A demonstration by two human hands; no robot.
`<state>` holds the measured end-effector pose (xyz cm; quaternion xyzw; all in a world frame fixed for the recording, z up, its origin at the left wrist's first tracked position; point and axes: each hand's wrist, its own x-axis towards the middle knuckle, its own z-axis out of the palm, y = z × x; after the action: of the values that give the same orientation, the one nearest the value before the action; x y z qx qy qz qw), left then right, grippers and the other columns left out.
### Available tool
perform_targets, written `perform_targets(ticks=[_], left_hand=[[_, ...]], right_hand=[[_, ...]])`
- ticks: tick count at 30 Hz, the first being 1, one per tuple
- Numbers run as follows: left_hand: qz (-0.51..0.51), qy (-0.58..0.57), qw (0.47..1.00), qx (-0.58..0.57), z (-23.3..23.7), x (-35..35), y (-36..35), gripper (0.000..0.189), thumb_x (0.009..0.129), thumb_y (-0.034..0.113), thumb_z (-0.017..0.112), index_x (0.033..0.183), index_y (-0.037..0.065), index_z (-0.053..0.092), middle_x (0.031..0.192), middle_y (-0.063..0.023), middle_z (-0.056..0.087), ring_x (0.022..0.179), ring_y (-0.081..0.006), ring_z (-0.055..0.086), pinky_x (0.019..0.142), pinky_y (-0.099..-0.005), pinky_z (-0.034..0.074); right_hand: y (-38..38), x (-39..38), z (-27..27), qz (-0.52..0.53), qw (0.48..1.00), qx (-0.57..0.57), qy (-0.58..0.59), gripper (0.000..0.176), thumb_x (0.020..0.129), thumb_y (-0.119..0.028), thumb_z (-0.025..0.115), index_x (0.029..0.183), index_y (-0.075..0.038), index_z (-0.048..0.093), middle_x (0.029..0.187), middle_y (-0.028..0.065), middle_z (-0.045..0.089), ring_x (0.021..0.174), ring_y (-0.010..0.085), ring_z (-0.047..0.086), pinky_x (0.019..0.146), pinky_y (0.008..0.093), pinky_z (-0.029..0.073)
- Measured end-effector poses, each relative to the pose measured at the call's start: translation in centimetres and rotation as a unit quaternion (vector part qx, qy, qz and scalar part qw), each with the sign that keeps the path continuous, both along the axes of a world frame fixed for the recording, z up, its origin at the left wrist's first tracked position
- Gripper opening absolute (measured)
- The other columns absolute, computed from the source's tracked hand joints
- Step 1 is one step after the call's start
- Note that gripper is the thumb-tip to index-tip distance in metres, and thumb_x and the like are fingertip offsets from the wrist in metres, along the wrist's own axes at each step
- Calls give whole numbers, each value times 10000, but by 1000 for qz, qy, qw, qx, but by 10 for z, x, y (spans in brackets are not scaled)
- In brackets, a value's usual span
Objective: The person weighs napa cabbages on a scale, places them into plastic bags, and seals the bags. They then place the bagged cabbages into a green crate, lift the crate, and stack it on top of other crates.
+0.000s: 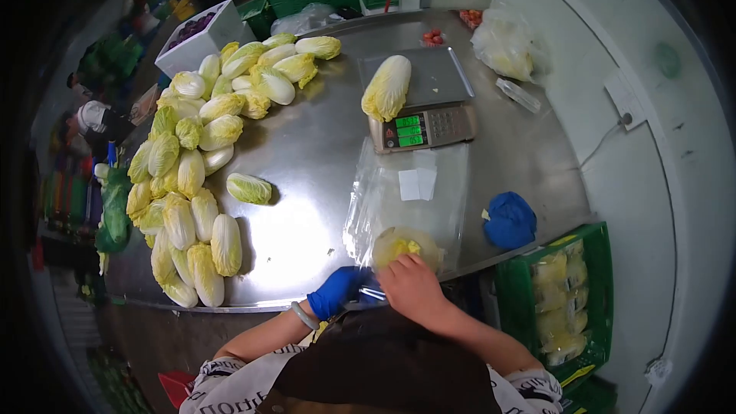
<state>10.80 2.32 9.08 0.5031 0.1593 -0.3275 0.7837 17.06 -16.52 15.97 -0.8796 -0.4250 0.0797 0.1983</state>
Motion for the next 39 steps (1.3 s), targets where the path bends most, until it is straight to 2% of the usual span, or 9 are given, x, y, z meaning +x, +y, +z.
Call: perform_targets(ticks=[5, 8, 10, 12, 16, 24, 32, 36, 39], left_hand=[[50, 16, 998, -41, -22, -3, 9, 304, 980, 239, 467, 1060, -11, 619, 973, -88, 654, 825, -139, 620, 744, -254, 507], [28, -18, 999, -13, -14, -1, 13, 320, 983, 240, 440, 1009, -13, 634, 878, -51, 643, 758, -105, 596, 733, -258, 499], [85, 35, 996, -9, -46, -1, 3, 294, 962, 219, 451, 964, -10, 635, 839, -72, 653, 727, -157, 635, 704, -280, 518], [92, 73, 992, -51, -21, 3, -1, 287, 959, 197, 440, 964, -14, 633, 864, -106, 662, 764, -192, 655, 721, -291, 524], [101, 32, 992, -73, -20, 1, -2, 269, 940, 179, 446, 991, -31, 607, 864, -126, 662, 748, -218, 661, 710, -334, 553], [100, -33, 993, -43, -22, -7, -1, 316, 975, 189, 392, 1062, -38, 592, 933, -151, 669, 780, -210, 655, 737, -314, 529], [174, -10, 984, 46, -83, -99, -30, 345, 953, 227, 459, 1143, -28, 590, 1089, -149, 648, 1006, -220, 618, 859, -349, 507], [201, 147, 968, -15, -107, -143, -62, 323, 940, 234, 487, 1153, 20, 604, 1059, -88, 656, 949, -188, 624, 830, -323, 484], [283, 153, 947, -10, -87, -152, -78, 260, 922, 253, 559, 1026, 27, 637, 851, -65, 640, 714, -149, 638, 636, -266, 526]], right_hand=[[-71, 13, 108, -225, 809, 512, -183, 89, 863, -34, 561, 949, -19, 580, 922, 121, 631, 807, 253, 633, 715, 351, 534], [-136, 33, 105, -271, 786, 459, -314, 210, 946, -50, 458, 1130, 16, 534, 1113, 167, 610, 966, 290, 611, 844, 388, 524], [-134, 67, 51, -256, 848, 144, -441, 268, 912, -22, 492, 1177, 4, 526, 1197, 169, 582, 1104, 301, 564, 936, 418, 479], [-81, 80, 50, -152, 947, -117, -259, 536, 785, 9, 620, 1297, -27, 467, 1338, 153, 494, 1293, 297, 411, 1075, 436, 340], [-46, 80, -43, -72, 929, 193, 307, 840, 679, -77, 729, 1418, -64, 330, 1403, 141, 427, 1346, 267, 349, 1112, 367, 267], [-15, 114, -104, -155, 885, 238, 368, 213, 720, 3, 698, 924, -9, 642, 986, 74, 638, 920, 167, 598, 903, 313, 460], [-114, -12, -116, -120, 897, 343, 253, 164, 609, 67, 705, 676, -21, 583, 819, 80, 626, 813, 196, 599, 771, 313, 468], [-150, -66, -175, -132, 953, 210, 171, 148, 666, 15, 711, 710, -25, 575, 859, 65, 629, 826, 189, 598, 746, 310, 468], [-169, -89, -183, -235, 849, 301, 366, 297, 773, -71, 710, 1026, -27, 562, 1052, 69, 595, 884, 158, 590, 779, 299, 491]])
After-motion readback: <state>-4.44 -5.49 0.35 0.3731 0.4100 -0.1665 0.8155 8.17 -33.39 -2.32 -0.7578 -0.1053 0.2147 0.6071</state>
